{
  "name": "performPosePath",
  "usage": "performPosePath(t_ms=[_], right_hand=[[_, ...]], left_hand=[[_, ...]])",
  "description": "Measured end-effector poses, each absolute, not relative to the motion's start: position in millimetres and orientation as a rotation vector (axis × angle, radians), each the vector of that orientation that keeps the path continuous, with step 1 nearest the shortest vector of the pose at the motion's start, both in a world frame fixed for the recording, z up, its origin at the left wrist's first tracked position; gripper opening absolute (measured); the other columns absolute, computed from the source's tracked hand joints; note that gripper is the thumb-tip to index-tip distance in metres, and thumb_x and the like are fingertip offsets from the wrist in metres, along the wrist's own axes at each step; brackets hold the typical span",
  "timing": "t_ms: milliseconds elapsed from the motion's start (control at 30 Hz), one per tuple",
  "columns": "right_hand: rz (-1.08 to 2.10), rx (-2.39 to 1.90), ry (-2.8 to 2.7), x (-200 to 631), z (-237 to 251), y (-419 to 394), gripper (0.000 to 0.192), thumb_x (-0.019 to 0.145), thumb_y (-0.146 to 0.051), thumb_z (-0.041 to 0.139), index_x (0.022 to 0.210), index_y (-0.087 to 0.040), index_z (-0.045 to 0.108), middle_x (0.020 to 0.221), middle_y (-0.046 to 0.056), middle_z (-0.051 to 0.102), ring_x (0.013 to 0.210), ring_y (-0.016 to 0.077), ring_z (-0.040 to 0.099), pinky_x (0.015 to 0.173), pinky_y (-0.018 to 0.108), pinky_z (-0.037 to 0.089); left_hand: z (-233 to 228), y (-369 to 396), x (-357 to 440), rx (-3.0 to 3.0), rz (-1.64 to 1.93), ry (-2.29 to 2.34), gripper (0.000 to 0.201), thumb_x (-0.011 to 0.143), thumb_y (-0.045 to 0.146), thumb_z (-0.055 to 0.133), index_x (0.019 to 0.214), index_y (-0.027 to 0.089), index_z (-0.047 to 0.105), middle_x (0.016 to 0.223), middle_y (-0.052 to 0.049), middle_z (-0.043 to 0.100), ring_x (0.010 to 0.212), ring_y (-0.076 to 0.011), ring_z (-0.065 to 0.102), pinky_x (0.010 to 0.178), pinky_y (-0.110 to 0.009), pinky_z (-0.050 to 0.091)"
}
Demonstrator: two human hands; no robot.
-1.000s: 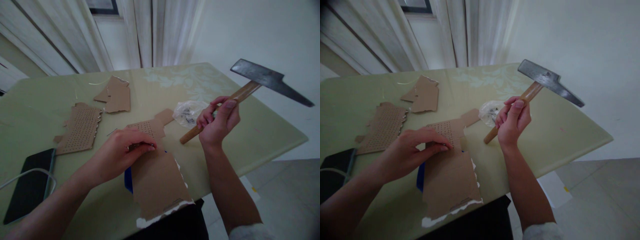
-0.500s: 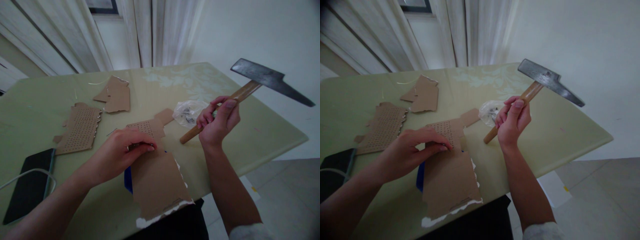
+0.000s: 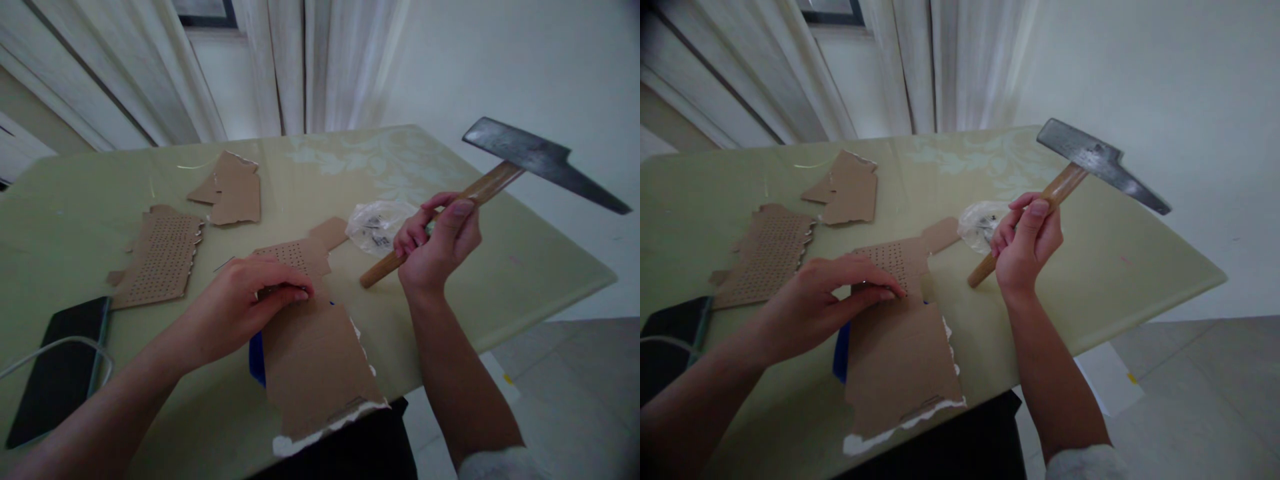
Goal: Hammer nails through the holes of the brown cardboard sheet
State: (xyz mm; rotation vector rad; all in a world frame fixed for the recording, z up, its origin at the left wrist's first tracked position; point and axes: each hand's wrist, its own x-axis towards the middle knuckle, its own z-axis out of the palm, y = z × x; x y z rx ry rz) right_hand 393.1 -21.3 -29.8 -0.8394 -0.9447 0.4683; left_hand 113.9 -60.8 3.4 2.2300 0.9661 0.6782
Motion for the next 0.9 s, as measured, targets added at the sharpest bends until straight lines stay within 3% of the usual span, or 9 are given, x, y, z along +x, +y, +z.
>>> performPosePath(t_ms=[533,900], right_hand=[[0.423,-0.891,-0.953,393.0,-29.5,-20.3,0.044,0.108,-0.070,0.058,0.092,-0.029,0.056,0.055,-0.014,0.030,0.036,0.0089,0.023,0.035,0.021,0.024],[0.448,-0.859,-0.945,392.5,-29.1,-20.9,0.043,0.109,-0.068,0.059,0.092,-0.028,0.056,0.054,-0.014,0.031,0.036,0.0092,0.022,0.034,0.021,0.023]], left_hand=[[2.4,-60.2,112.5,2.216,0.671,0.980,0.018,0.107,0.026,0.070,0.105,0.030,0.087,0.101,0.001,0.088,0.092,-0.0172,0.079,0.085,-0.027,0.058],[2.6,-60.9,113.6,2.224,0.671,0.980,0.017,0.106,0.024,0.071,0.106,0.031,0.087,0.100,0.003,0.088,0.090,-0.0146,0.079,0.085,-0.024,0.057]])
